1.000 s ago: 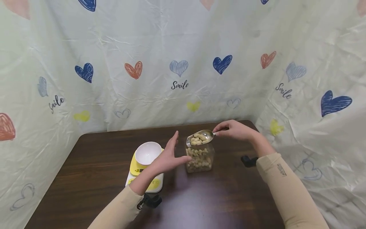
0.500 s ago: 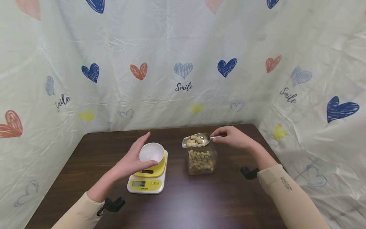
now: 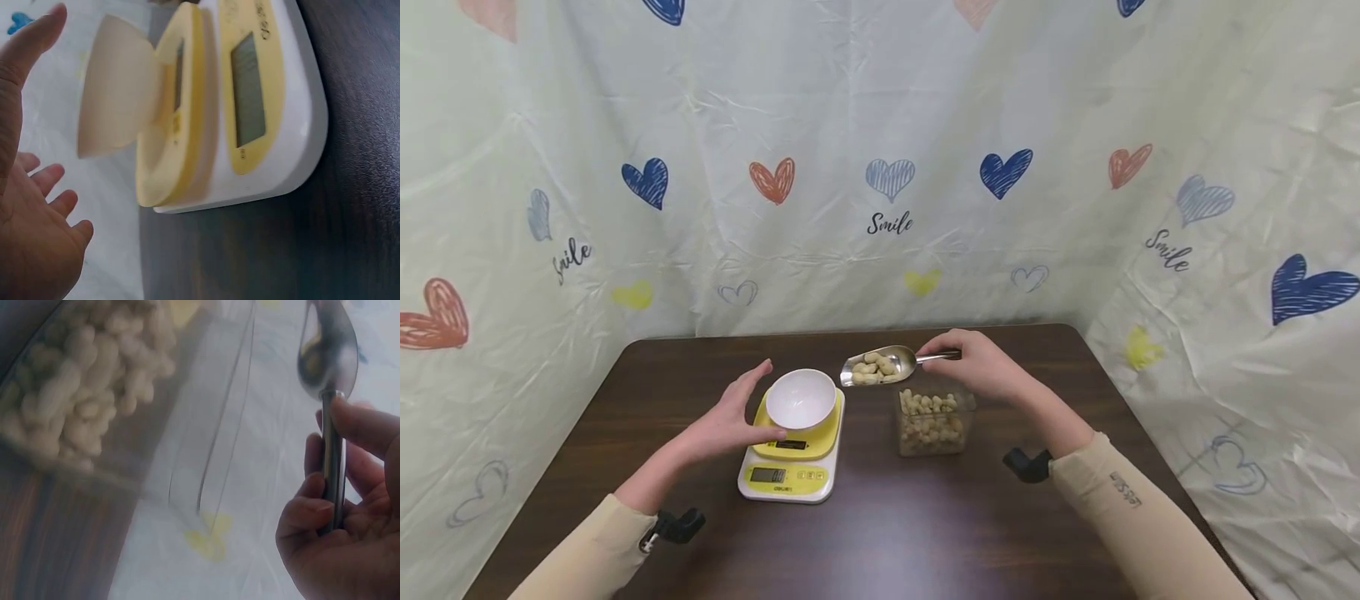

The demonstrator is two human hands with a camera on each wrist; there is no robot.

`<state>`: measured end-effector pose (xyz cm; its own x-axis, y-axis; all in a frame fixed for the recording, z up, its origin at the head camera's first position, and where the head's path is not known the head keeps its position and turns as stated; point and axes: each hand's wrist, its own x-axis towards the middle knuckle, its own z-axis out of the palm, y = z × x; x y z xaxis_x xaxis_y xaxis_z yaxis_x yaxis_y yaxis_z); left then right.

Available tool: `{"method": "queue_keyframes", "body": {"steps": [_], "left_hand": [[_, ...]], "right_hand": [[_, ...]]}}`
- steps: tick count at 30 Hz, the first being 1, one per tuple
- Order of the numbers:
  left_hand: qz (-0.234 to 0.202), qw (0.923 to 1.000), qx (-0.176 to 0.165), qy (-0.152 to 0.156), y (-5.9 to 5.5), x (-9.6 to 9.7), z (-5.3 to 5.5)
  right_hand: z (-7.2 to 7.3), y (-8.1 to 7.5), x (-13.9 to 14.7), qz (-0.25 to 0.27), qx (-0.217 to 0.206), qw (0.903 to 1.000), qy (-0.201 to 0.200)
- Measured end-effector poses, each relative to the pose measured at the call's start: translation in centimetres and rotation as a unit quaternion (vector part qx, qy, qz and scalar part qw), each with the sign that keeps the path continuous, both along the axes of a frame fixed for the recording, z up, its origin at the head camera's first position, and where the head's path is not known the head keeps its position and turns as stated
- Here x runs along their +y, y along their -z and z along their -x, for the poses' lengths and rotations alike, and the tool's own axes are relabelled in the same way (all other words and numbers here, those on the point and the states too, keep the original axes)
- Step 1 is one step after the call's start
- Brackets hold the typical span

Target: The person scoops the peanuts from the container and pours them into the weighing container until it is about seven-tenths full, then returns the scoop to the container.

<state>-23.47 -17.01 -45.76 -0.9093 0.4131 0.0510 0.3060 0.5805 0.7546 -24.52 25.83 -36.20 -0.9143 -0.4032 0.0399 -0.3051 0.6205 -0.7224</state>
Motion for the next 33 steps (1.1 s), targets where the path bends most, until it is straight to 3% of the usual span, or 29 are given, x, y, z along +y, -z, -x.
{"method": "queue_keyframes", "body": {"steps": [12, 33], "left_hand": [[0.015, 0.9998, -0.009, 0.009, 2.1, 0.8, 1.7], [0.019, 0.9997, -0.015, 0.003, 2.8, 1.1, 1.9]], "right_hand": [[0.5, 0.8, -4.1, -0.007, 0.021, 0.9997, -0.011], [1.6, 1.6, -7.5, -0.071, 0.079, 0.9942, -0.018]]}}
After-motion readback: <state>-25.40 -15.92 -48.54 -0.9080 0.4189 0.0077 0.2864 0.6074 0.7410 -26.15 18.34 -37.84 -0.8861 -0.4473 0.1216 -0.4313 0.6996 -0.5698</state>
